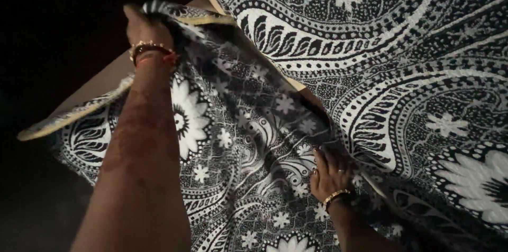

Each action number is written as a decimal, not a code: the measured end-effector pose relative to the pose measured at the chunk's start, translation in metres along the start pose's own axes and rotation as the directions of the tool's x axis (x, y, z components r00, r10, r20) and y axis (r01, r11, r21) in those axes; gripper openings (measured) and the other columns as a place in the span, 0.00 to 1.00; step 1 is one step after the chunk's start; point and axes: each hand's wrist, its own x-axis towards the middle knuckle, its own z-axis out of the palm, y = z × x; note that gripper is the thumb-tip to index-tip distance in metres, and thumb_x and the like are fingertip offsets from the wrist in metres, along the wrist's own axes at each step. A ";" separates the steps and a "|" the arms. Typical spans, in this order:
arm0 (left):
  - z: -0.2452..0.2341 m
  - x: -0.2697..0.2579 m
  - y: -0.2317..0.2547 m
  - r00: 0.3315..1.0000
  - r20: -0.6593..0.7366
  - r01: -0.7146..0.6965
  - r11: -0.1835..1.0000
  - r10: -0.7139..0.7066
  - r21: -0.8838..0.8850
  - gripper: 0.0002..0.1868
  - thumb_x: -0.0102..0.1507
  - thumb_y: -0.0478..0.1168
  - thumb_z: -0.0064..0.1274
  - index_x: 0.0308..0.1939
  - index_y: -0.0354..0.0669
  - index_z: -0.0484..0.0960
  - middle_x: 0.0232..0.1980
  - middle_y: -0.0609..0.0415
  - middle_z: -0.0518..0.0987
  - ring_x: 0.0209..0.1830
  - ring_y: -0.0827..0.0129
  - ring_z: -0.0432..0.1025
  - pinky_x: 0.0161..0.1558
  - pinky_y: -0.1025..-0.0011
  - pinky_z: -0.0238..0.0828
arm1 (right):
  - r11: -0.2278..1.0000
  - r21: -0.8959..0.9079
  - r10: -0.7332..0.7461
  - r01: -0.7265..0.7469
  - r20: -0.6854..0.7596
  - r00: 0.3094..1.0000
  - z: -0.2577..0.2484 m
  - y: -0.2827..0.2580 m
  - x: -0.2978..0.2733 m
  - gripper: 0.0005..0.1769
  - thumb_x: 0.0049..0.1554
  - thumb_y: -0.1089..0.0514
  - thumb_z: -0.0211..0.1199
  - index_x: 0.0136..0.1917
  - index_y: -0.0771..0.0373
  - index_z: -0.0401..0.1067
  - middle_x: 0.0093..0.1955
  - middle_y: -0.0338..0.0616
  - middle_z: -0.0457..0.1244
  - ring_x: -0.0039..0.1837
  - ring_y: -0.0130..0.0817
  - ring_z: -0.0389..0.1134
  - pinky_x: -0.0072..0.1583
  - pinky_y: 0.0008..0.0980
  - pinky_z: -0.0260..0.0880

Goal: The person folds a large black-and-white patterned fabric by hand. They unfold the fabric on a wooden stool, smooth it out, and then fold it into a smaller rectangular shape.

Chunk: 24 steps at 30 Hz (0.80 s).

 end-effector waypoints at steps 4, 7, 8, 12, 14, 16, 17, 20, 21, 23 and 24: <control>0.020 -0.013 0.013 0.979 -0.122 0.047 0.769 -0.161 -0.637 0.42 0.62 0.40 0.61 0.75 0.46 0.53 0.76 0.38 0.61 0.76 0.47 0.58 0.75 0.58 0.58 | 0.999 -0.033 0.018 -0.017 0.036 0.999 -0.007 -0.003 0.003 0.38 0.49 0.49 0.57 0.74 0.49 0.62 0.76 0.48 0.55 0.73 0.56 0.56 0.71 0.65 0.51; 0.016 -0.066 0.041 0.967 0.030 0.221 0.766 -0.255 -0.604 0.51 0.60 0.45 0.64 0.78 0.53 0.46 0.79 0.40 0.46 0.78 0.47 0.50 0.75 0.56 0.50 | 0.999 -0.002 -0.033 0.033 -0.008 0.999 -0.010 0.002 0.005 0.36 0.50 0.50 0.57 0.73 0.50 0.64 0.75 0.48 0.56 0.72 0.55 0.56 0.72 0.64 0.52; 0.010 -0.082 0.049 0.962 0.032 0.253 0.846 -0.270 -0.469 0.51 0.61 0.46 0.62 0.80 0.56 0.44 0.81 0.42 0.40 0.79 0.47 0.47 0.76 0.54 0.47 | 0.998 0.022 -0.058 0.059 -0.038 0.998 -0.009 0.001 0.004 0.36 0.50 0.51 0.57 0.73 0.51 0.64 0.74 0.47 0.56 0.72 0.54 0.57 0.73 0.63 0.53; 0.013 -0.180 0.072 0.982 0.102 -0.162 0.986 0.158 0.036 0.38 0.71 0.55 0.45 0.80 0.52 0.46 0.84 0.41 0.29 0.85 0.48 0.30 0.77 0.41 0.28 | 0.998 0.024 -0.051 0.054 -0.100 0.994 -0.003 0.001 0.004 0.35 0.52 0.52 0.57 0.74 0.52 0.66 0.76 0.48 0.57 0.71 0.52 0.58 0.67 0.58 0.55; 0.029 -0.239 0.073 0.836 0.446 -0.442 0.873 0.319 0.205 0.40 0.69 0.63 0.34 0.80 0.55 0.41 0.83 0.44 0.28 0.83 0.50 0.28 0.74 0.38 0.22 | 0.999 -0.016 -0.033 0.031 -0.112 0.993 -0.001 -0.002 0.002 0.34 0.52 0.52 0.57 0.72 0.50 0.67 0.75 0.46 0.58 0.70 0.51 0.58 0.67 0.58 0.55; 0.048 -0.293 0.067 0.592 0.583 -0.747 0.651 0.556 0.137 0.44 0.68 0.67 0.30 0.81 0.53 0.39 0.84 0.51 0.31 0.83 0.54 0.29 0.75 0.37 0.21 | 0.998 -0.001 -0.061 0.061 -0.096 0.994 -0.005 0.001 0.002 0.34 0.52 0.51 0.56 0.73 0.52 0.66 0.76 0.48 0.57 0.71 0.53 0.57 0.67 0.57 0.54; 0.054 -0.309 0.058 0.521 0.609 -0.799 0.593 0.598 0.100 0.43 0.68 0.68 0.29 0.81 0.57 0.39 0.84 0.51 0.32 0.83 0.54 0.29 0.75 0.37 0.21 | 0.997 0.009 -0.075 0.077 -0.091 0.993 -0.008 0.002 0.003 0.35 0.52 0.51 0.55 0.73 0.53 0.66 0.76 0.49 0.57 0.71 0.53 0.57 0.67 0.57 0.54; 0.068 -0.326 0.037 0.458 0.667 -0.816 0.575 0.588 0.054 0.40 0.68 0.71 0.24 0.80 0.66 0.37 0.85 0.54 0.31 0.84 0.58 0.29 0.75 0.35 0.21 | 0.998 0.022 -0.051 0.053 -0.057 0.997 -0.013 -0.001 0.003 0.35 0.54 0.50 0.54 0.75 0.52 0.65 0.79 0.48 0.56 0.74 0.53 0.56 0.70 0.56 0.53; 0.068 -0.317 0.025 0.540 0.683 -0.730 0.678 0.492 0.089 0.41 0.67 0.72 0.23 0.80 0.69 0.35 0.85 0.56 0.29 0.84 0.59 0.29 0.74 0.34 0.21 | 0.998 0.016 -0.058 0.059 -0.049 0.997 -0.014 -0.002 -0.001 0.35 0.54 0.50 0.54 0.76 0.52 0.64 0.79 0.48 0.55 0.74 0.53 0.56 0.70 0.56 0.53; 0.071 -0.308 0.020 0.657 0.660 -0.612 0.769 0.365 0.184 0.42 0.66 0.74 0.22 0.80 0.71 0.33 0.85 0.58 0.27 0.84 0.59 0.28 0.73 0.31 0.23 | 0.997 -0.002 -0.076 0.076 -0.053 0.996 -0.012 0.001 0.002 0.36 0.54 0.50 0.53 0.76 0.53 0.64 0.79 0.49 0.54 0.74 0.53 0.56 0.70 0.57 0.53; 0.073 -0.309 0.021 0.698 0.632 -0.587 0.774 0.337 0.237 0.43 0.66 0.74 0.22 0.81 0.71 0.33 0.85 0.59 0.27 0.83 0.57 0.28 0.73 0.31 0.23 | 0.998 -0.008 -0.068 0.067 -0.039 0.997 -0.010 0.002 0.002 0.36 0.54 0.50 0.53 0.76 0.53 0.63 0.80 0.49 0.54 0.75 0.52 0.55 0.70 0.57 0.53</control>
